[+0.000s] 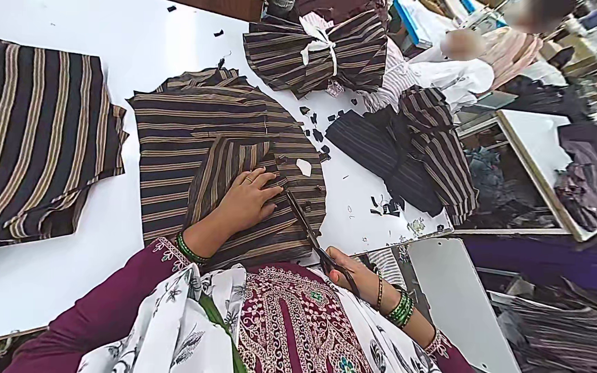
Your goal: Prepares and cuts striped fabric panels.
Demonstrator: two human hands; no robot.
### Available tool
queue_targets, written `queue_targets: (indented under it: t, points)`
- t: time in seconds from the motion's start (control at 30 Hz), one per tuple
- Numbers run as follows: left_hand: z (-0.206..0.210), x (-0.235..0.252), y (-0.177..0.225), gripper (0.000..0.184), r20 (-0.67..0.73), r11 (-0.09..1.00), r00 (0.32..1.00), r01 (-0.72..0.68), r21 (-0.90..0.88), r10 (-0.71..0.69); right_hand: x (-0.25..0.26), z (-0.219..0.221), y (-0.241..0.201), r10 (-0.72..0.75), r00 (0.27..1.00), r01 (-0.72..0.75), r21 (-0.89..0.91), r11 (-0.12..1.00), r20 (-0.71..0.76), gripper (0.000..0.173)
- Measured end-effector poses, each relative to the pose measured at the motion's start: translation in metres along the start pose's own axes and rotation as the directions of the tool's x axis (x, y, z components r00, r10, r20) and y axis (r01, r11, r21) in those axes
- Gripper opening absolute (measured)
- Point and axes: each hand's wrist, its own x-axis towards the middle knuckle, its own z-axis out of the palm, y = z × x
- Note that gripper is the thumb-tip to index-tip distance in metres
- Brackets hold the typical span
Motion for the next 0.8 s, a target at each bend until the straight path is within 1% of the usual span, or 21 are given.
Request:
queue_targets:
  t: [0.1,0.17,0.27,0.33,0.47,0.57,0.63,0.8]
  points:
    - [-0.001,0.001,-0.003,0.040,-0.016,1.000,1.000,0.006,-0.019,-0.006,0.004,0.004,-0.010,0.020,0.999,-0.022,-0.048,0.999,-0.038,0.074]
    - [-0.001,0.001,-0.004,0.041,-0.007,0.999,1.000,0.017,-0.027,-0.017,0.004,0.006,-0.015,0.029,0.998,-0.032,-0.045,0.998,-0.062,0.074]
    - [-0.001,0.002,-0.006,0.044,-0.019,0.999,1.000,0.019,-0.032,-0.019,0.003,0.005,-0.014,0.015,0.996,-0.015,0.002,1.000,-0.090,0.084]
    - [-0.001,0.001,-0.007,0.046,-0.010,0.999,1.000,0.022,-0.046,-0.023,0.003,0.004,-0.015,0.021,0.995,-0.022,-0.001,1.000,-0.098,0.088]
    - [-0.006,0.003,-0.004,0.047,0.037,0.995,0.998,0.055,-0.078,-0.052,0.009,0.003,-0.019,0.036,0.995,-0.037,-0.008,0.999,-0.091,0.083]
    - [-0.005,0.002,-0.006,0.047,0.022,0.995,0.999,0.041,-0.086,-0.040,0.014,0.003,-0.021,0.025,0.997,-0.028,-0.033,0.999,-0.067,0.084]
    - [-0.006,0.002,-0.005,0.047,0.041,0.994,0.998,0.049,-0.094,-0.046,0.016,0.005,-0.023,0.026,0.997,-0.028,-0.031,0.999,-0.068,0.082]
    - [-0.007,0.002,-0.004,0.045,0.051,0.996,0.998,0.040,-0.076,-0.036,0.024,0.013,-0.033,0.055,0.993,-0.052,0.035,0.998,-0.106,0.076]
